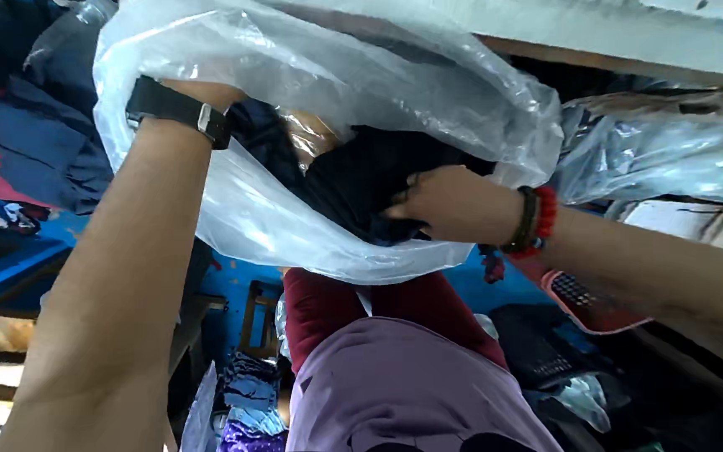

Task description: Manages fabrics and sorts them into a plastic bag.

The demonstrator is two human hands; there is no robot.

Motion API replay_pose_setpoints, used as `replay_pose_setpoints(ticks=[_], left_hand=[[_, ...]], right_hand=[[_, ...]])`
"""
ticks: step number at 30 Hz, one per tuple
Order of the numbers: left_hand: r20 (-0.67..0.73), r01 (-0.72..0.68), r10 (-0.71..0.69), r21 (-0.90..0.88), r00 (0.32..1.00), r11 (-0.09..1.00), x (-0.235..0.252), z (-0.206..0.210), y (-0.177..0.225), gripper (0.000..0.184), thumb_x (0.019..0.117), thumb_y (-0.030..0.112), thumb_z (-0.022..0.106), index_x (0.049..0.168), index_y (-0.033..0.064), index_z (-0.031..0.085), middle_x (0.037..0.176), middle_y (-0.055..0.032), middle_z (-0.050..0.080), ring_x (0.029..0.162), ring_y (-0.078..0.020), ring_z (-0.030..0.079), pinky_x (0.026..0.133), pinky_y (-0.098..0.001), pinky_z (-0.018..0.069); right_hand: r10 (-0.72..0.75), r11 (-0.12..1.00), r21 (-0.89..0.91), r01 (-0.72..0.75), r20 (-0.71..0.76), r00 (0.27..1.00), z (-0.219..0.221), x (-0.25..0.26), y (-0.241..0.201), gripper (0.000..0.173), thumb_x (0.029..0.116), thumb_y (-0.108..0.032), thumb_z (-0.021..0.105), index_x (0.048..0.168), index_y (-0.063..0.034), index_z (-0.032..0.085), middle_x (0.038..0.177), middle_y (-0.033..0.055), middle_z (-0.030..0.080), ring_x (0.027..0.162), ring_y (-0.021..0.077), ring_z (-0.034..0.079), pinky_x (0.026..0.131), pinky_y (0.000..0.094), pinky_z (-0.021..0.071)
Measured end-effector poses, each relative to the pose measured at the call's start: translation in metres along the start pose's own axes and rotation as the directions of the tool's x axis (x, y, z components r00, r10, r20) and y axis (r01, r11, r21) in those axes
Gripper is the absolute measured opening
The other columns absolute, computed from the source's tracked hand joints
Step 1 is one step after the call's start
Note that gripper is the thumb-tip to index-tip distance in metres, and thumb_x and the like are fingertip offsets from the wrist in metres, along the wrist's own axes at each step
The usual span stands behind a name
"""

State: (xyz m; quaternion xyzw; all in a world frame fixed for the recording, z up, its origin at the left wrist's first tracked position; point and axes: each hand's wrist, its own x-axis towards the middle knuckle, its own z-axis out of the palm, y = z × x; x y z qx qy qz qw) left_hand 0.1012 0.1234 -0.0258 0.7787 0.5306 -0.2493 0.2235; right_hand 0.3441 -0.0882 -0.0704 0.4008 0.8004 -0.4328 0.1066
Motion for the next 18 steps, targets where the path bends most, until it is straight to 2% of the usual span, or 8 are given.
replay_pose_setpoints(ticks=[4,6,9,11,12,15,16,18], left_hand=[[-0.108,0.052,-0.064,-0.118,0.992,0.992,-0.027,0.004,-0.004,0.041,0.1007,0.019,0.061,0.132,-0.0081,0.059,0.136,-0.0295,0.058,0.132,-0.0373,0.053,0.112,-0.0483,0.0362],[-0.042,0.071,-0.075,-0.099,0.996,0.993,-0.02,0.0,0.0,0.045,0.1009,0.02,0.061,0.136,-0.0079,0.056,0.141,-0.0302,0.055,0.137,-0.0398,0.048,0.115,-0.0517,0.0326],[0.23,0.034,-0.016,-0.074,0.973,0.997,0.012,0.004,0.017,0.036,0.1035,0.018,0.058,0.126,-0.01,0.063,0.129,-0.0308,0.062,0.124,-0.0429,0.058,0.106,-0.061,0.0391],[0.424,-0.003,0.073,-0.165,0.903,0.986,0.045,0.036,0.021,0.03,0.1085,0.023,0.049,0.121,0.0014,0.066,0.108,-0.009,0.068,0.098,-0.0161,0.064,0.092,-0.0359,0.0508],[0.437,-0.071,0.147,-0.184,0.888,0.98,0.055,0.056,0.021,0.03,0.1084,0.024,0.049,0.123,0.004,0.065,0.11,-0.0071,0.068,0.101,-0.0145,0.064,0.093,-0.0355,0.051],[0.438,-0.133,0.115,0.011,0.892,0.991,0.062,0.124,0.001,0.05,0.0954,0.034,0.07,0.126,-0.0043,0.065,0.129,-0.0295,0.063,0.126,-0.0468,0.057,0.104,-0.069,0.0404],[0.438,-0.07,0.04,0.052,0.898,0.996,0.06,0.146,-0.011,0.057,0.0882,0.033,0.078,0.127,-0.0062,0.064,0.131,-0.0314,0.061,0.128,-0.0489,0.055,0.106,-0.0705,0.0387],[0.441,0.071,-0.076,0.027,0.894,0.997,0.039,0.18,-0.03,0.049,0.0929,0.019,0.073,0.13,-0.01,0.06,0.137,-0.0327,0.057,0.134,-0.0473,0.05,0.112,-0.0648,0.0355]], right_hand=[[-0.031,0.999,0.023,0.033,-0.086,0.996,0.015,-0.012,-0.015,0.041,0.0833,0.002,0.073,0.118,-0.0197,0.077,0.109,0.016,0.075,0.102,0.0431,0.069,0.078,0.0599,0.0542],[-0.018,1.0,0.004,0.018,-0.091,0.996,0.018,-0.012,-0.016,0.044,0.0851,0.003,0.07,0.122,-0.0206,0.076,0.11,0.0165,0.074,0.103,0.0425,0.069,0.078,0.0581,0.0546],[-0.013,1.0,-0.016,0.011,-0.14,0.99,0.021,0.0,-0.007,0.049,0.0828,0.004,0.069,0.125,-0.0215,0.075,0.112,0.0155,0.074,0.102,0.042,0.069,0.078,0.0579,0.0541],[-0.012,1.0,-0.014,0.009,-0.173,0.985,0.023,0.007,-0.004,0.049,0.0817,0.004,0.069,0.123,-0.0217,0.075,0.11,0.0148,0.075,0.101,0.0418,0.069,0.078,0.0588,0.0535],[-0.012,1.0,-0.02,0.009,-0.179,0.984,0.026,0.008,-0.006,0.047,0.0825,0.003,0.07,0.122,-0.0215,0.076,0.107,0.0145,0.075,0.099,0.0411,0.068,0.076,0.0577,0.053],[0.006,1.0,-0.01,-0.008,-0.173,0.985,0.036,-0.005,-0.012,0.044,0.0782,0.004,0.075,0.116,-0.0187,0.077,0.106,0.0159,0.074,0.099,0.0415,0.068,0.076,0.0578,0.0532],[0.015,1.0,-0.004,-0.016,-0.182,0.983,0.041,-0.012,-0.013,0.043,0.0763,0.005,0.076,0.113,-0.017,0.077,0.106,0.0166,0.073,0.098,0.0417,0.068,0.075,0.0575,0.0537],[0.033,0.999,0.023,-0.029,-0.199,0.979,0.051,-0.028,-0.013,0.044,0.0757,0.006,0.076,0.114,-0.0156,0.077,0.11,0.0175,0.073,0.098,0.042,0.069,0.074,0.0569,0.0543]])
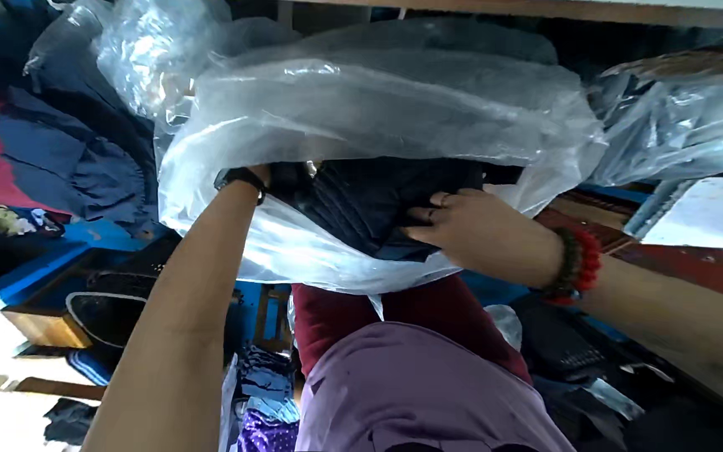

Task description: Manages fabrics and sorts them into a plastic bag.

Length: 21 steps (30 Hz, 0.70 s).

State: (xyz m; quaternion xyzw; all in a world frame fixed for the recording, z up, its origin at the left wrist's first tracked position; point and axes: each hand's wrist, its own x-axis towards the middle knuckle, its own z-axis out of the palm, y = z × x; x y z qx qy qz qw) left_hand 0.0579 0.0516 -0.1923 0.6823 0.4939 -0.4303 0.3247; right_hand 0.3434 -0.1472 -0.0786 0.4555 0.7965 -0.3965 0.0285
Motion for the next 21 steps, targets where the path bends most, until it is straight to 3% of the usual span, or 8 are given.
replay_pose_setpoints(ticks=[3,6,10,13,15,18,20,21], left_hand=[[0.022,0.064,-0.061,-0.152,0.998,0.986,-0.018,0.025,-0.011,0.039,0.1045,0.011,0.055,0.135,-0.0133,0.054,0.141,-0.034,0.054,0.138,-0.0439,0.047,0.116,-0.0553,0.0329],[0.063,-0.037,0.033,0.063,0.997,0.997,-0.046,0.011,-0.003,0.032,0.0943,0.008,0.066,0.121,-0.0094,0.065,0.127,-0.032,0.063,0.127,-0.0463,0.056,0.106,-0.0652,0.0396],[0.037,-0.058,0.052,0.176,0.998,0.983,-0.069,0.002,-0.009,0.025,0.0898,0.015,0.07,0.104,-0.0058,0.07,0.112,-0.0275,0.069,0.112,-0.0433,0.064,0.095,-0.0646,0.0471],[-0.055,-0.044,0.05,0.101,0.997,0.994,-0.088,0.001,-0.013,0.025,0.0938,0.009,0.064,0.109,-0.0102,0.067,0.113,-0.0319,0.067,0.113,-0.0468,0.063,0.096,-0.0658,0.0457],[-0.118,-0.076,0.105,0.226,0.988,0.971,-0.115,-0.01,-0.001,0.029,0.0926,0.008,0.065,0.117,-0.0074,0.066,0.123,-0.0322,0.063,0.116,-0.0504,0.06,0.093,-0.0696,0.0466],[-0.109,-0.208,0.25,0.298,0.962,0.931,-0.171,-0.025,0.026,0.068,0.0871,0.017,0.079,0.147,0.0003,0.052,0.155,-0.0352,0.037,0.142,-0.0616,0.03,0.104,-0.0847,0.0271],[-0.289,-0.28,0.33,0.201,0.899,0.939,-0.215,-0.017,0.035,0.062,0.0902,0.025,0.078,0.144,0.0045,0.056,0.151,-0.0289,0.046,0.14,-0.0536,0.041,0.108,-0.0763,0.0335],[-0.453,-0.299,0.316,0.111,0.834,0.948,-0.233,-0.006,0.038,0.048,0.0949,0.027,0.071,0.138,0.0089,0.063,0.143,-0.021,0.057,0.133,-0.043,0.053,0.105,-0.0655,0.0419]], right_hand=[[0.029,0.999,0.043,-0.027,-0.03,0.999,0.003,-0.011,0.007,0.047,0.0756,0.003,0.078,0.118,-0.0162,0.077,0.114,0.0183,0.073,0.102,0.0438,0.068,0.076,0.0587,0.0542],[0.049,0.994,0.096,-0.045,-0.04,0.998,-0.003,-0.012,0.018,0.055,0.074,0.004,0.076,0.124,-0.0185,0.075,0.119,0.0153,0.073,0.105,0.0436,0.068,0.081,0.0612,0.0543],[0.161,0.971,0.198,-0.137,-0.107,0.981,-0.036,-0.004,0.037,0.053,0.0783,0.003,0.072,0.129,-0.014,0.071,0.109,0.017,0.074,0.096,0.0449,0.069,0.077,0.0668,0.0532],[0.278,0.944,0.227,-0.238,-0.164,0.946,-0.062,0.011,0.049,0.048,0.0858,-0.005,0.07,0.133,-0.0124,0.068,0.091,0.0265,0.071,0.082,0.0522,0.068,0.067,0.0732,0.0483],[0.306,0.944,0.195,-0.267,-0.205,0.93,-0.071,0.029,0.054,0.047,0.0891,-0.012,0.068,0.136,-0.0124,0.065,0.09,0.0302,0.069,0.082,0.0565,0.066,0.067,0.0763,0.0456],[0.364,0.929,0.12,-0.35,-0.118,0.924,-0.075,0.069,0.037,0.055,0.0926,-0.015,0.068,0.145,-0.0077,0.055,0.113,0.034,0.066,0.103,0.0589,0.063,0.081,0.0766,0.046],[0.483,0.864,0.025,-0.504,0.249,0.84,-0.095,0.106,0.009,0.067,0.1029,-0.016,0.059,0.162,-0.0135,0.029,0.151,0.0271,0.047,0.139,0.051,0.044,0.109,0.0668,0.039],[0.447,0.892,0.061,-0.447,0.008,0.894,-0.06,0.12,0.014,0.064,0.0942,-0.009,0.067,0.154,-0.0087,0.045,0.137,0.0324,0.057,0.127,0.0573,0.052,0.098,0.0725,0.0445]])
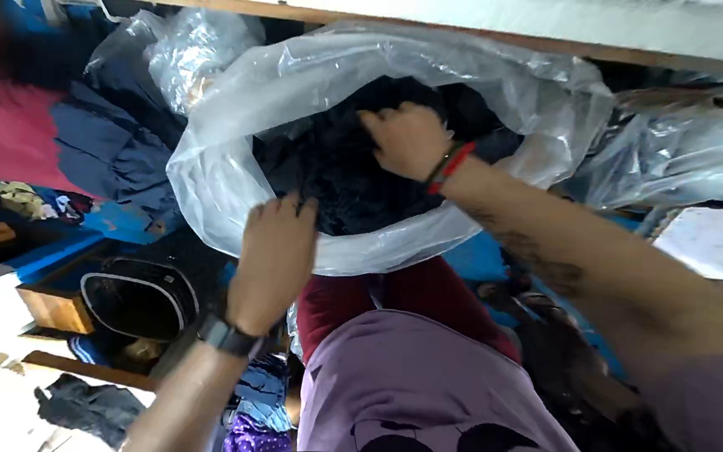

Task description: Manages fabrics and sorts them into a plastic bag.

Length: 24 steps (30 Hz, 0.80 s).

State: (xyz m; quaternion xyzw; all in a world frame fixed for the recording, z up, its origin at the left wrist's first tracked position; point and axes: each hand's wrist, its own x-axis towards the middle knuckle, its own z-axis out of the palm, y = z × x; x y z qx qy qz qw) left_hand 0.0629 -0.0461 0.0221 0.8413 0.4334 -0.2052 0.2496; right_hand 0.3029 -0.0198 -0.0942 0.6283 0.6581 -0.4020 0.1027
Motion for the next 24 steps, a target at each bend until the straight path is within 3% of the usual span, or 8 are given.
replay_pose_setpoints(ticks=[1,3,5,7,9,12,18,24], left_hand=[[-0.237,0.05,-0.078,-0.125,0.968,0.991,-0.017,0.007,0.009,0.04,0.0963,0.031,0.067,0.131,0.0124,0.068,0.136,-0.0152,0.063,0.126,-0.0353,0.058,0.102,-0.0579,0.0457],[-0.602,0.159,-0.351,-0.349,0.718,0.924,-0.035,0.025,0.019,0.058,0.0891,0.038,0.075,0.135,0.005,0.061,0.139,-0.0269,0.05,0.127,-0.0421,0.047,0.102,-0.0596,0.0391],[-0.614,0.242,-0.615,-0.583,0.494,0.776,-0.029,0.04,0.004,0.109,0.0819,0.048,0.08,0.156,-0.0076,0.022,0.16,-0.0377,0.014,0.148,-0.0487,0.02,0.116,-0.0624,0.0247],[-0.351,0.296,-0.838,-0.82,0.418,0.49,0.0,0.065,-0.02,0.14,0.0758,0.055,0.085,0.161,0.0014,-0.012,0.166,-0.031,-0.003,0.154,-0.0413,0.011,0.124,-0.0528,0.0228],[-0.036,0.437,-0.891,-0.862,0.453,0.258,0.038,0.106,-0.05,0.144,0.0734,0.04,0.091,0.16,0.0044,-0.019,0.165,-0.0339,0.005,0.151,-0.0463,0.023,0.119,-0.0561,0.0333],[0.094,0.523,-0.879,-0.831,0.468,0.19,0.055,0.136,-0.092,0.098,0.0817,0.012,0.081,0.157,-0.0035,0.021,0.143,-0.0319,0.051,0.129,-0.0431,0.056,0.104,-0.0579,0.0498],[0.123,0.028,-0.836,-0.991,0.535,-0.128,-0.04,0.055,-0.062,0.056,0.0931,-0.005,0.052,0.146,0.0072,0.041,0.125,-0.0111,0.062,0.103,-0.0194,0.067,0.083,-0.0429,0.0598],[-0.122,-0.173,-0.734,-0.985,0.668,0.007,-0.017,-0.006,-0.026,0.059,0.0887,-0.011,0.049,0.143,0.0103,0.041,0.126,-0.0058,0.062,0.108,-0.0159,0.066,0.086,-0.0396,0.0605]], right_hand=[[-0.069,0.997,0.007,0.071,-0.148,0.987,0.028,0.016,0.001,0.062,0.0885,-0.005,0.069,0.148,-0.0062,0.051,0.129,0.0362,0.059,0.119,0.0616,0.054,0.09,0.076,0.0457],[-0.084,0.996,0.003,0.086,-0.201,0.976,0.051,0.034,-0.014,0.065,0.0885,-0.001,0.069,0.15,-0.0054,0.049,0.138,0.0405,0.051,0.124,0.0658,0.047,0.093,0.0803,0.0395],[-0.074,0.997,0.005,0.076,-0.18,0.981,0.06,0.03,-0.041,0.078,0.0897,-0.016,0.076,0.158,-0.0049,0.039,0.161,0.0361,0.025,0.145,0.0653,0.021,0.105,0.0882,0.0188],[-0.206,0.979,-0.05,0.2,-0.212,0.955,0.085,0.019,-0.059,0.094,0.082,-0.04,0.084,0.158,-0.0067,0.04,0.169,0.0275,0.014,0.154,0.056,0.003,0.108,0.089,0.0011],[-0.326,0.945,-0.058,0.322,-0.083,0.942,0.116,0.008,-0.07,0.062,0.0918,-0.015,0.073,0.151,-0.0139,0.053,0.169,0.0211,0.02,0.155,0.0526,0.002,0.111,0.0859,-0.0033],[-0.25,0.962,-0.068,0.264,0.168,0.954,0.133,0.008,-0.073,0.075,0.0892,0.011,0.062,0.155,-0.0224,0.049,0.17,0.0233,0.015,0.149,0.0643,0.004,0.112,0.0841,-0.0026],[-0.147,0.987,-0.03,0.156,0.191,0.971,0.102,0.025,-0.068,0.081,0.0878,0.005,0.069,0.159,-0.022,0.041,0.164,0.0366,0.016,0.141,0.0697,0.022,0.11,0.0854,0.0112],[-0.16,0.979,-0.09,0.181,0.201,0.967,0.076,0.025,-0.05,0.087,0.0837,-0.006,0.078,0.16,-0.0201,0.039,0.163,0.0372,0.019,0.145,0.065,0.022,0.108,0.0875,0.0088]])
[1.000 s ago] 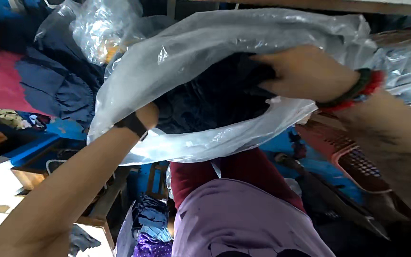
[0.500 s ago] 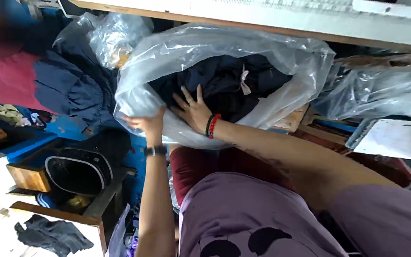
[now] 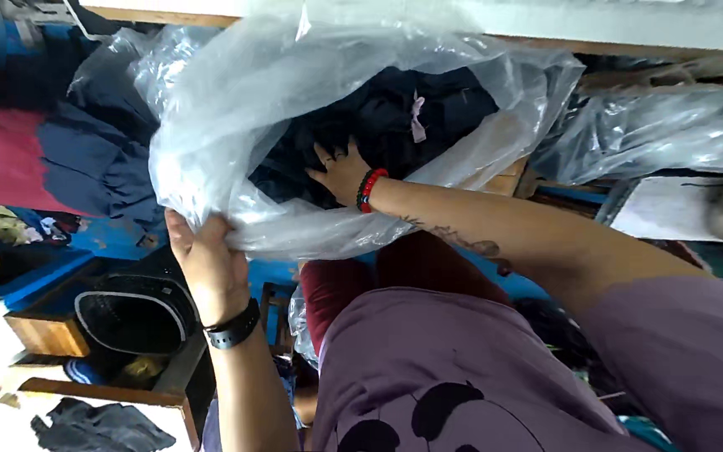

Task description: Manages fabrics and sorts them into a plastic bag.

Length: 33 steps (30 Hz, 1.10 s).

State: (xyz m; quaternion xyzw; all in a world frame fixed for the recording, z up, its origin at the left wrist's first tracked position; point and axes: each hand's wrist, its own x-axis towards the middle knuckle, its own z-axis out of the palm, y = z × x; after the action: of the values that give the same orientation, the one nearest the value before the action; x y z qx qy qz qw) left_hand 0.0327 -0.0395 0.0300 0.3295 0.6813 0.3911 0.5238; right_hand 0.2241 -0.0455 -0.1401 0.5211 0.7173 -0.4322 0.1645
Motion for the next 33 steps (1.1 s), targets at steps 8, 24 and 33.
replay_pose_setpoints(ticks=[8,24,33], left_hand=[[-0.052,0.005,-0.002,0.061,0.999,0.998,0.034,-0.015,-0.022,0.068,0.0866,-0.009,0.053,0.15,0.0094,0.034,0.133,-0.0091,0.058,0.112,-0.0188,0.064,0.088,-0.0428,0.0594],[-0.015,-0.023,0.042,0.63,0.999,0.776,0.073,-0.016,-0.063,0.108,0.0832,0.005,0.078,0.157,-0.0076,0.0,0.154,-0.0314,0.036,0.141,-0.0275,0.046,0.115,-0.0356,0.0413],[-0.008,-0.075,0.103,0.636,0.995,0.768,0.066,-0.008,-0.061,0.113,0.0815,0.008,0.079,0.158,-0.0068,-0.002,0.157,-0.0318,0.03,0.144,-0.0279,0.042,0.116,-0.0354,0.0397]], right_hand=[[0.033,0.995,0.095,-0.015,-0.186,0.982,0.019,0.008,-0.023,0.06,0.0917,-0.003,0.068,0.15,-0.0044,0.052,0.157,0.0416,0.029,0.147,0.0621,0.022,0.115,0.0825,0.0066],[0.221,0.919,0.389,0.059,-0.636,0.74,-0.01,-0.075,0.048,0.026,0.0928,-0.009,0.065,0.117,-0.0075,0.073,0.123,0.0222,0.065,0.12,0.0412,0.061,0.1,0.0577,0.0514],[0.447,0.833,0.509,-0.218,-0.385,0.807,-0.003,-0.088,0.132,0.043,0.0958,-0.007,0.063,0.139,-0.0033,0.06,0.138,0.0285,0.057,0.126,0.0466,0.058,0.102,0.0628,0.0482]])
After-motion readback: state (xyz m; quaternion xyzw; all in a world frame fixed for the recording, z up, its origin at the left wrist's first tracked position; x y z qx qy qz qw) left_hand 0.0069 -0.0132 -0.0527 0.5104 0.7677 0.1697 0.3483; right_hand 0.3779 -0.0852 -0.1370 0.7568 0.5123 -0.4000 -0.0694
